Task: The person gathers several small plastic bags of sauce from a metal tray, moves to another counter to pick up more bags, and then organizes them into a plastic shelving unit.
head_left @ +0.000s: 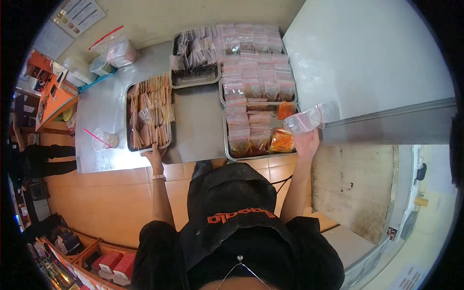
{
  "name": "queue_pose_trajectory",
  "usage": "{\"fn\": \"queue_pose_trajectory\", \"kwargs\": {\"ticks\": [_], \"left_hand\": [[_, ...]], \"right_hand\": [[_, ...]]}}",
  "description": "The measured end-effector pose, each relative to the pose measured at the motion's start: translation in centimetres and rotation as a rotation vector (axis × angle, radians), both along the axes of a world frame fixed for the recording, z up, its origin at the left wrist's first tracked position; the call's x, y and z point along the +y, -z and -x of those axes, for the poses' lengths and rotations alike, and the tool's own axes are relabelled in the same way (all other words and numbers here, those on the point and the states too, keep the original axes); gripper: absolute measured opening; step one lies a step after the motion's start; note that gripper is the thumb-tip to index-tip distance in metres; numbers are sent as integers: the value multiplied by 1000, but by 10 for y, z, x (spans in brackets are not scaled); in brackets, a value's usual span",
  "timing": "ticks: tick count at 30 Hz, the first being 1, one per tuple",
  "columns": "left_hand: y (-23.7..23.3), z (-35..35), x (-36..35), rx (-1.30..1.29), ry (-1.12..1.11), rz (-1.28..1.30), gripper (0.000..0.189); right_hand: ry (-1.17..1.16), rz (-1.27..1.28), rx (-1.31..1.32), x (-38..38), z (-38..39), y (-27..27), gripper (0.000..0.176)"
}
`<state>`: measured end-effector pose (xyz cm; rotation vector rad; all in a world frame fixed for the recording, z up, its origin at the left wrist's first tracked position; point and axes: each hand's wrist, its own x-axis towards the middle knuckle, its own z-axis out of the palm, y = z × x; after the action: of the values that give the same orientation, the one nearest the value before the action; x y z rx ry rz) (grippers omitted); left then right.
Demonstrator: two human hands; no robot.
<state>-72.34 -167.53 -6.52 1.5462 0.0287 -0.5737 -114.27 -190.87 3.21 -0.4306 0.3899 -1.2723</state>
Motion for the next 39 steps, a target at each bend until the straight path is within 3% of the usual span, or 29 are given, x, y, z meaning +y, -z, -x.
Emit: {"fn": "queue_pose_trajectory", "kwargs": {"ticks": [4,6,8,14,16,21,24,25,27,28,29,32,33,35,39], "left_hand": [[-10,35,21,70,-32,-4,58],[-12,48,38,39,51,-149,55],[19,51,49,54,65,37,49],[28,83,76,-78,104,46,63],[-10,107,59,61,139,-15,63],[-5,133,48,109,181,14,69],[33,137,44,22,293,-84,73],[87,136,42,-98,210,-51,62],[59,152,30,-77,227,-29,62],[29,165,21,-50,253,-14,64],[-18,174,13,-52,287,15,54],[17,171,17,110,317,99,47],[1,176,14,39,257,43,49],[38,171,18,45,276,28,49],[46,175,19,116,229,44,45]], "right_hand": [[30,-21,-14,-1,11,-6,38],[30,0,0,2,14,-14,38],[-3,84,33,11,13,-18,39],[-48,132,77,11,20,-20,38],[-57,130,67,10,15,-16,38],[-88,86,68,3,-4,-19,38],[-123,95,95,6,-14,-21,41],[-138,118,98,5,-14,-16,40],[-168,161,94,-2,-18,-9,40],[-184,131,84,-2,-15,-4,40],[-200,100,76,0,-13,-1,41],[-205,138,128,8,-13,-10,41],[-213,139,129,10,-13,-12,41],[-176,89,194,12,-12,-15,39],[-185,83,196,15,-20,-18,37]]}}
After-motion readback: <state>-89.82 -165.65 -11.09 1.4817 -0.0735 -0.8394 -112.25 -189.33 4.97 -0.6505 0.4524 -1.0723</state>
